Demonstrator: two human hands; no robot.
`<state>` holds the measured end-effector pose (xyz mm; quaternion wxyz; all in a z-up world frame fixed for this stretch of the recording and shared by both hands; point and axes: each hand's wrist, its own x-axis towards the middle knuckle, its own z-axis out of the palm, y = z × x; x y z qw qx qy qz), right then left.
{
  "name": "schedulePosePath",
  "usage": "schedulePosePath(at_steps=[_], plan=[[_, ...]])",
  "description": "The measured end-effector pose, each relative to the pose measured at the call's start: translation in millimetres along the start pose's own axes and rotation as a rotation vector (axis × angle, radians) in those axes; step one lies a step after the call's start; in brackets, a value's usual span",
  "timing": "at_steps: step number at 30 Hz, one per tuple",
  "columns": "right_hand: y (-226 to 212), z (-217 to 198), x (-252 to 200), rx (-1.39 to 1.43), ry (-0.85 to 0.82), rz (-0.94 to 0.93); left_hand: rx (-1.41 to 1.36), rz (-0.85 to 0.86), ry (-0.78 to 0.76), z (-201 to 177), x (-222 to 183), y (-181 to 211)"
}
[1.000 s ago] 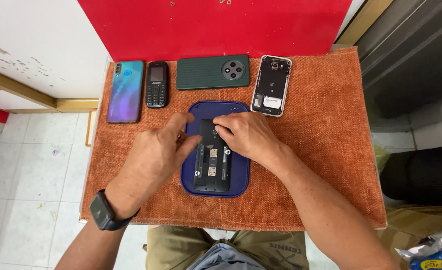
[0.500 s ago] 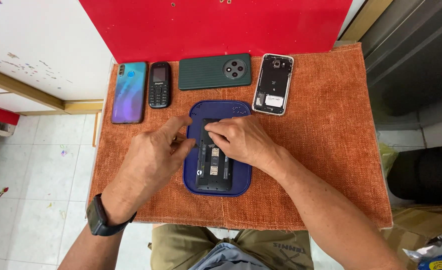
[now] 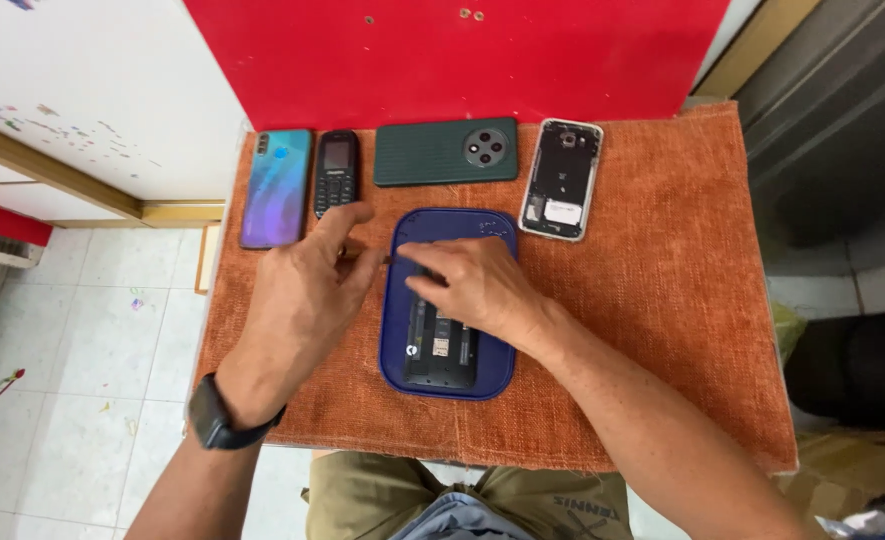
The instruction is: Unscrewing and disassembling a mobile phone for repair on a workbench.
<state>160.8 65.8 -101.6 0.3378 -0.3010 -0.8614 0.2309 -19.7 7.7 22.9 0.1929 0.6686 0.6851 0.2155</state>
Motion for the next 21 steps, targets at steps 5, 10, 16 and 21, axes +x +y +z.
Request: schedulePosePath(at_steps=[5, 10, 16, 21], plan=[[-3.1, -11.0, 18.8, -0.038, -0.064, 0.088, 0.027, 0.031, 0.055, 5.7, 10.4, -5.0], [-3.7, -6.4, 30.1, -0.106, -0.071, 0.033, 0.036, 0.011, 0.044, 4.1, 13.9, 3.0], [0.1, 5.0, 34.1, -0.154, -0.090, 0.030, 0.018, 0.044, 0.064, 6.9, 15.8, -11.6], [12.1, 18.0, 35.7, -0.237, -0.092, 0.000, 0.042, 0.072, 0.101, 5.1, 14.7, -19.8]])
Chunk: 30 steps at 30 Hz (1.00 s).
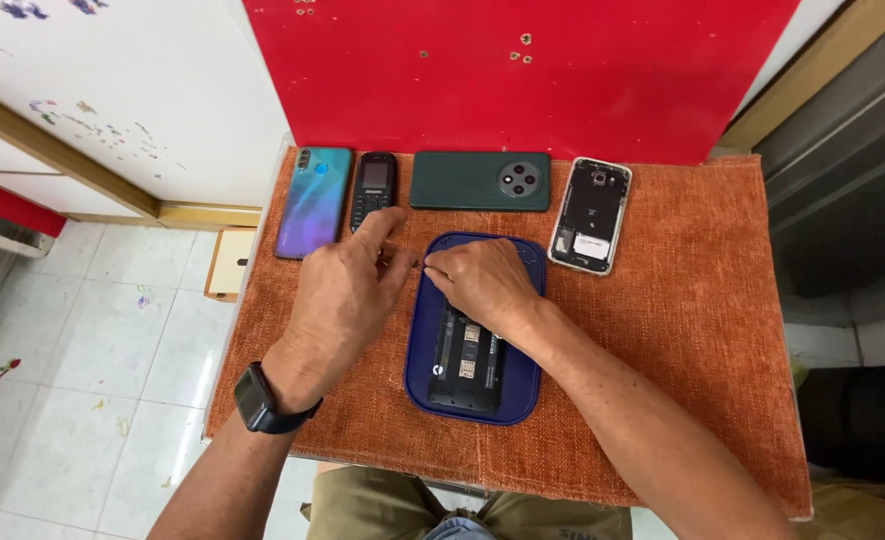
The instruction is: Unscrewing and disassembling a mobile phone for repair on a workbench.
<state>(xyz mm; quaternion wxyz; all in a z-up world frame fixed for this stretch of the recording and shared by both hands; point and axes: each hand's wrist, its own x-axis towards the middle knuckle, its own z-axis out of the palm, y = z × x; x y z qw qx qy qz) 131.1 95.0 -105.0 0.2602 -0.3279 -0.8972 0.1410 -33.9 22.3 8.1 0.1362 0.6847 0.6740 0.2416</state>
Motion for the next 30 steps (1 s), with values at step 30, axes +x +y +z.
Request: schedulePosePath(at_steps=[30], plan=[[40.5, -41.0, -65.6, 0.071, 0.179, 0.028, -0.242, -0.197, 0.049, 16.3, -86.2, 28.1]])
